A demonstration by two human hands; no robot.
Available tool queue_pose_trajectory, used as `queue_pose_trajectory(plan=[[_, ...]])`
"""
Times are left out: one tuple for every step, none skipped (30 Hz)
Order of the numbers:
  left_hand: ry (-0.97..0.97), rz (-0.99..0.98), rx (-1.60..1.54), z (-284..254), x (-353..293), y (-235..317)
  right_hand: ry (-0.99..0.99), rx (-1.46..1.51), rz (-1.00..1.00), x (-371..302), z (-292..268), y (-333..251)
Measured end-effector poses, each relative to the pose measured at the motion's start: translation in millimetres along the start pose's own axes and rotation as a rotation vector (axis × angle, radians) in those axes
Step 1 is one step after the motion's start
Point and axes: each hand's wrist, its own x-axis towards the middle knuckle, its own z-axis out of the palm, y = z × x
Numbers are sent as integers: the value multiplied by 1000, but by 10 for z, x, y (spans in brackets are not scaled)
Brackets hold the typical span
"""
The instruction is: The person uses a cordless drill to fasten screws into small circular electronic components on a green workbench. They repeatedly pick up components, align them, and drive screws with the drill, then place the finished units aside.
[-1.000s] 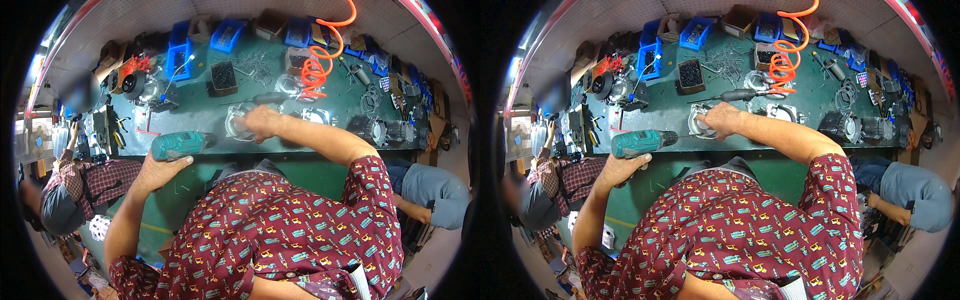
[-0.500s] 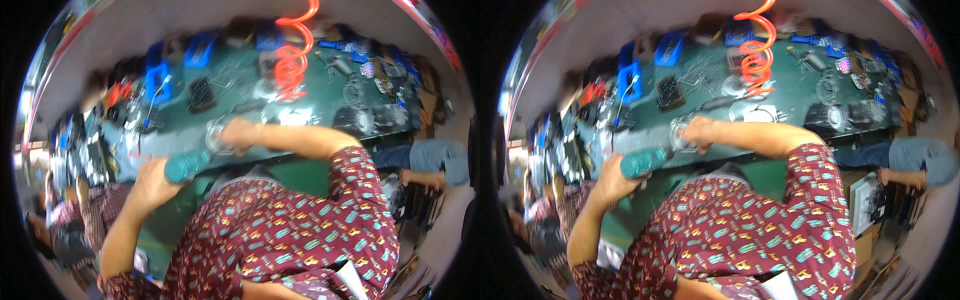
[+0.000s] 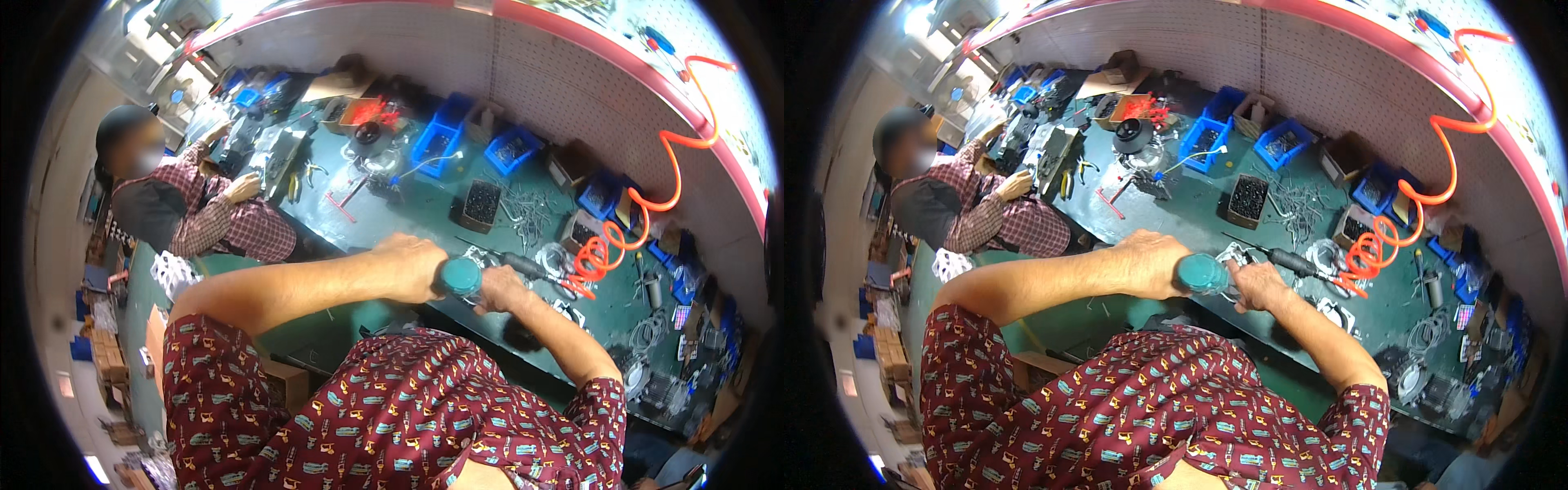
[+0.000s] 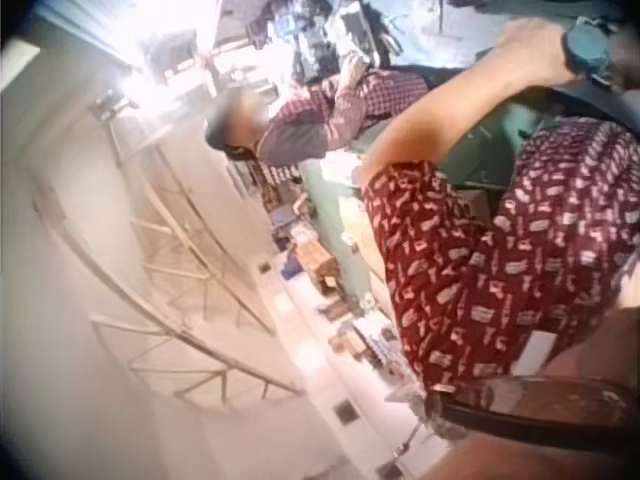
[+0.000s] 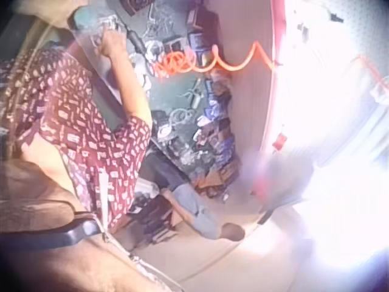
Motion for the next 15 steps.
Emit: queue_pose_trajectory(plan=[[12,-12,-24,24,-26,-12,2,3,-8,29,16,-11],[22,-19,-43,53,-38,-33,-9,-13,-9,46,14,-22],[29,-21,-60,74,-32,-38,-20,-25,-4,39,-21,-47],[29,-8,-57,78,-37,-31,-29,-36,4,34,-42,-60],[29,7,-53,80,-43,-25,-15,-44,-19,49,-14,-29],[25,24,-50,92,-41,-6,-44,-40,5,49,9,-21],[21,33,-44,121,-18,-5,-18,-42,-4,50,48,6],[21,35,-46,125,-29,-3,8,-43,-14,53,82,34],[18,42,-46,110,-30,-5,4,-55,-7,52,92,49],[15,48,-46,93,-35,-10,0,-67,-1,54,94,58],[25,31,-67,64,-57,-19,-4,-79,5,59,85,61],[31,12,-87,30,-96,-38,-10,-64,13,50,47,32],[37,-6,-107,4,-147,-57,-15,-48,22,27,-20,-12],[67,0,-141,-15,-217,-83,-20,-33,30,21,-59,-40],[100,13,-172,-45,-295,-122,50,13,-5,12,-30,11]])
